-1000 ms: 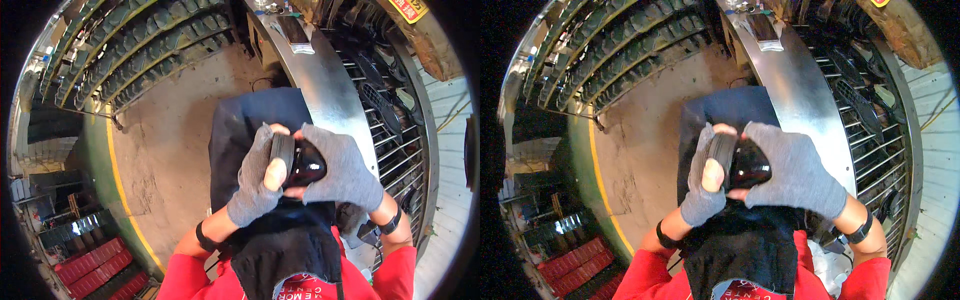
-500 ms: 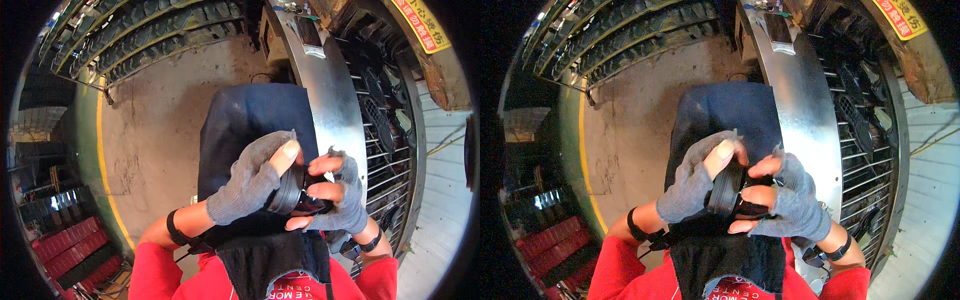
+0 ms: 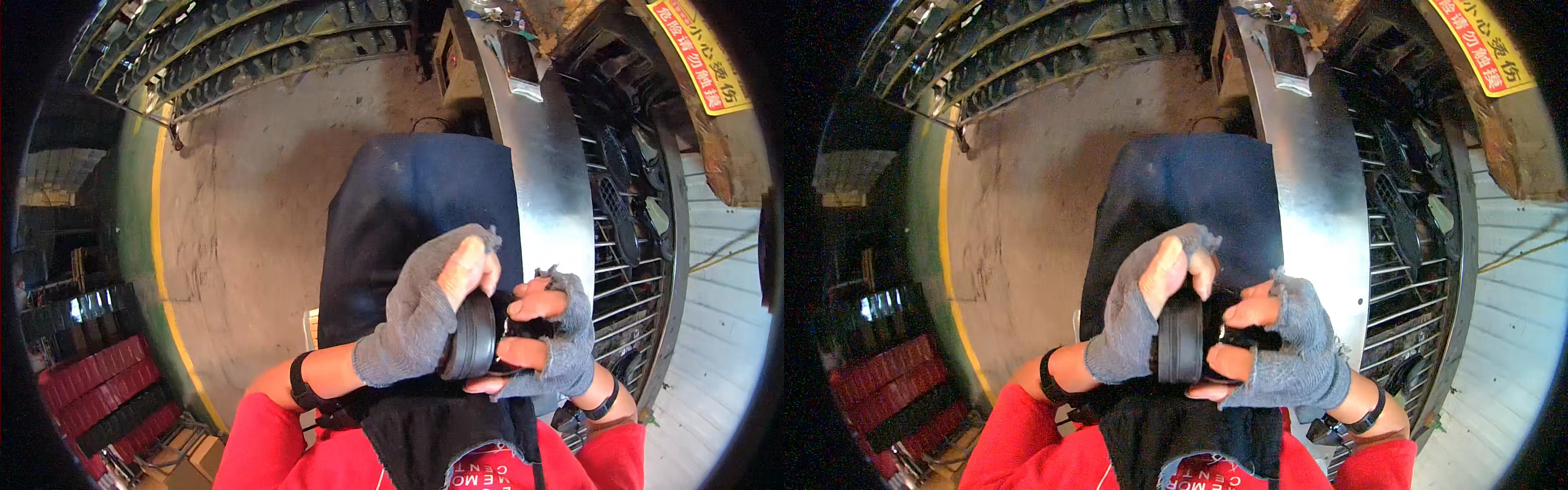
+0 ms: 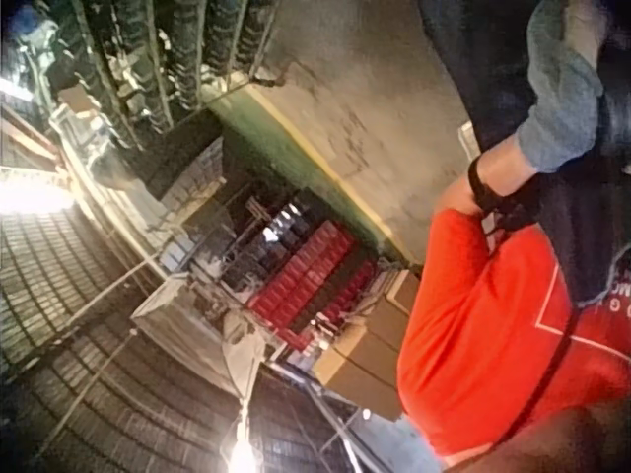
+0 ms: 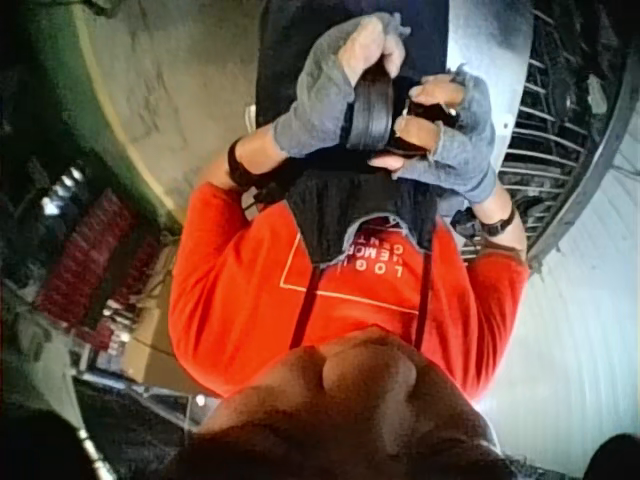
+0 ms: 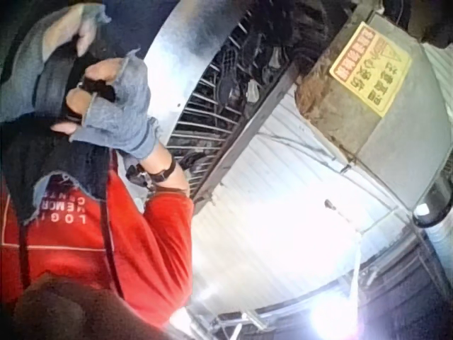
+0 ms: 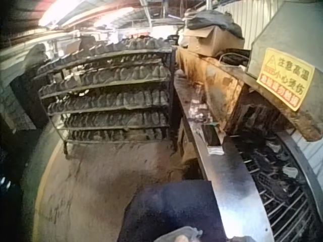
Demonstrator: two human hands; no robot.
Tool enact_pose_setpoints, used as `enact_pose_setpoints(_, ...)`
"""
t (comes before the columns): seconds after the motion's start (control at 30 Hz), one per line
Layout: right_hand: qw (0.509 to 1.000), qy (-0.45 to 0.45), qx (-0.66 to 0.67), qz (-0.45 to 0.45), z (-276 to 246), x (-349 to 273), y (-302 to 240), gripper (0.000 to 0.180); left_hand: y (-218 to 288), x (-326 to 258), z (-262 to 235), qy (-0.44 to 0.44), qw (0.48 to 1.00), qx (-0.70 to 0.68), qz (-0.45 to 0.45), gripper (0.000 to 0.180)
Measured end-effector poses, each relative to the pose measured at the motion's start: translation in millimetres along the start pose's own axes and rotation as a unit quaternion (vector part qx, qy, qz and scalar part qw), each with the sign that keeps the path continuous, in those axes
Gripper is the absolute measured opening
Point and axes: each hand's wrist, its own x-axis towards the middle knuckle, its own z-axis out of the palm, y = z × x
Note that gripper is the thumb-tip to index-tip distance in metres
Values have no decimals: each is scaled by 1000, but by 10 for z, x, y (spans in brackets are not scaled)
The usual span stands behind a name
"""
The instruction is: Polishing a series of black dress shoes using a rag and putting them on a conveyor.
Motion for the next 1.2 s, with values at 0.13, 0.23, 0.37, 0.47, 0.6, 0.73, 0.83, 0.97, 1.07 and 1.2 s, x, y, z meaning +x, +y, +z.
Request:
enact_pose_setpoints(0.13,996,-27,70,-37,38,60,-60,42,111,-87,-68,-92,994,60,10,34)
enact_pose_setpoints(0.23,992,-4,108,-64,100,-9,-100,40,241,-187,-38,-107,988,110,-37,47)
enact_pose_setpoints(0.37,982,-96,158,-38,-84,6,-153,42,81,-295,-134,-113,969,216,45,46)
enact_pose_setpoints(0.47,973,-41,222,57,-44,15,-104,48,99,-227,-115,-97,978,180,37,50)
enact_pose_setpoints(0.6,914,75,369,148,190,44,38,83,186,-58,-100,-64,990,127,-20,44)
enact_pose_setpoints(0.73,865,131,427,228,308,232,106,101,83,218,-290,-83,994,56,-34,50)
enact_pose_setpoints(0.83,819,195,420,338,491,30,151,91,132,368,-282,-91,989,119,7,49)
enact_pose_setpoints(0.97,720,297,449,438,471,123,173,87,121,286,62,44,996,82,9,48)
enact_pose_setpoints(1.07,717,163,538,411,84,592,-39,105,375,252,-144,-93,986,36,136,35)
enact_pose_setpoints(1.2,977,-164,13,-135,14,1164,-244,71,111,541,-642,37,953,279,115,42)
